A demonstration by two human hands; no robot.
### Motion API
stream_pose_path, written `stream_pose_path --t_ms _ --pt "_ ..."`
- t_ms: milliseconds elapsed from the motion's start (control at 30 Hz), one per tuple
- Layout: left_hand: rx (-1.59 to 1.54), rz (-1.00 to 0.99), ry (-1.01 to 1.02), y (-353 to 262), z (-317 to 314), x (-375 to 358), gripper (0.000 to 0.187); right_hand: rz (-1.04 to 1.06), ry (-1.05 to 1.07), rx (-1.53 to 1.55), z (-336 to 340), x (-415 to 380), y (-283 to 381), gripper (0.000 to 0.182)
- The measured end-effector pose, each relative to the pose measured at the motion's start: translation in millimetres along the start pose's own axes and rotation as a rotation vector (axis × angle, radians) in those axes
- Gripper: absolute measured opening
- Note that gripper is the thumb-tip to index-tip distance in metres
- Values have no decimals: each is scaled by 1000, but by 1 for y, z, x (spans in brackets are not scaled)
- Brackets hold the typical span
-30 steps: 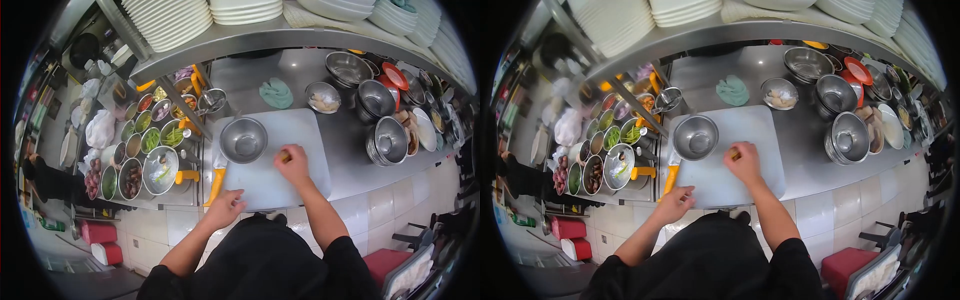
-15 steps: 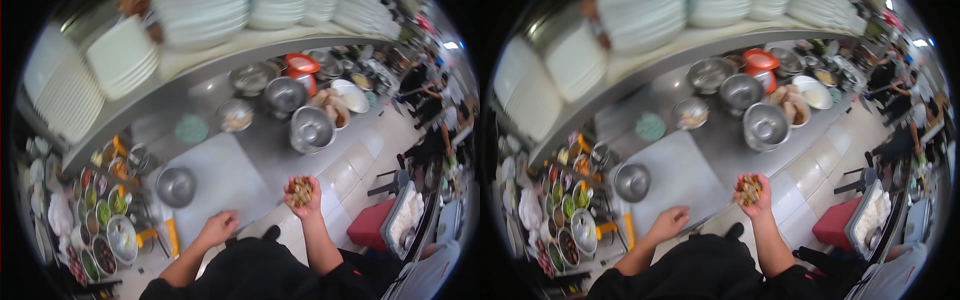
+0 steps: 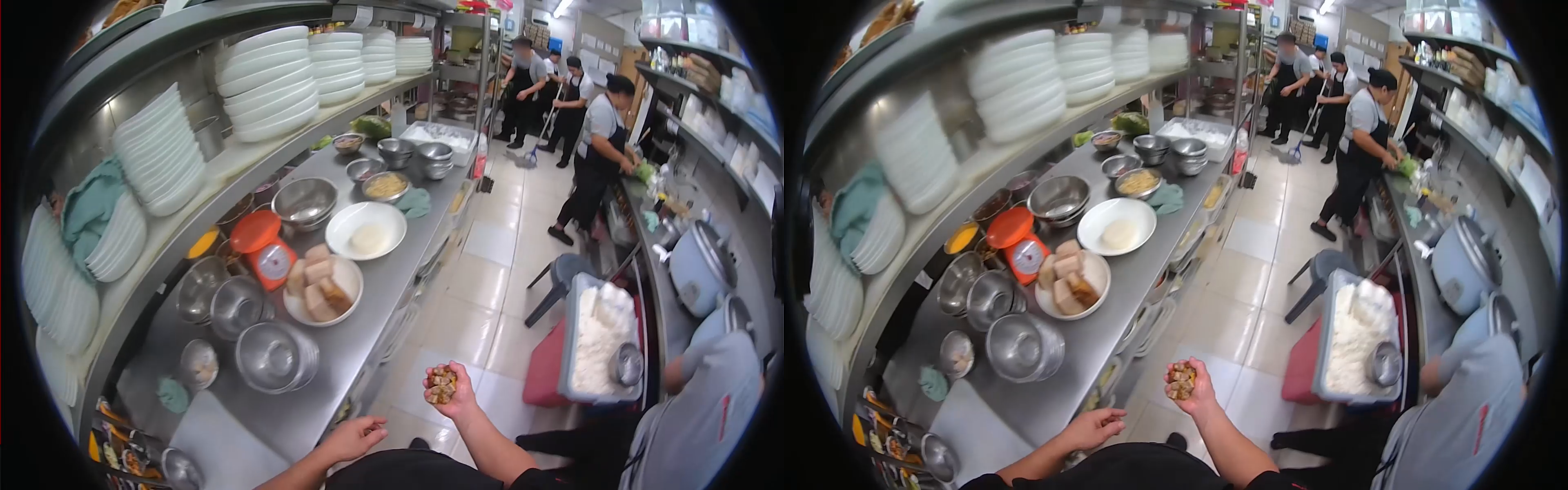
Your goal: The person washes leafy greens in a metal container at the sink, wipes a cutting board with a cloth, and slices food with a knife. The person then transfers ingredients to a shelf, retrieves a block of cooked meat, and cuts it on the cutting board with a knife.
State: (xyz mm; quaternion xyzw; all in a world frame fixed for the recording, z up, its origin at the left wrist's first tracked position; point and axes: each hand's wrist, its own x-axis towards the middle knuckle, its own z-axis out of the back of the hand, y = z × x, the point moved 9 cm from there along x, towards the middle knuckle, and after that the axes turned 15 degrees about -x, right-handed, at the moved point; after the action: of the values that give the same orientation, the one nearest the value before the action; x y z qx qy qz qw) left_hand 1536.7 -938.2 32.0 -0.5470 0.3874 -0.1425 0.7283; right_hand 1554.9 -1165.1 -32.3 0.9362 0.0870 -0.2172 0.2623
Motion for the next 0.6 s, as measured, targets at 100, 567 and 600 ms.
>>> stream_pose_path --t_ms 100,567,600 --pt "-104 3 -46 -34 -10 44 41 18 29 -33 -9 19 66 25" --pt "-246 59 -21 -165 -3 352 43 486 -211 -20 104 116 447 27" --pt "-220 39 29 -183 -7 381 42 527 -254 12 121 107 473 28"
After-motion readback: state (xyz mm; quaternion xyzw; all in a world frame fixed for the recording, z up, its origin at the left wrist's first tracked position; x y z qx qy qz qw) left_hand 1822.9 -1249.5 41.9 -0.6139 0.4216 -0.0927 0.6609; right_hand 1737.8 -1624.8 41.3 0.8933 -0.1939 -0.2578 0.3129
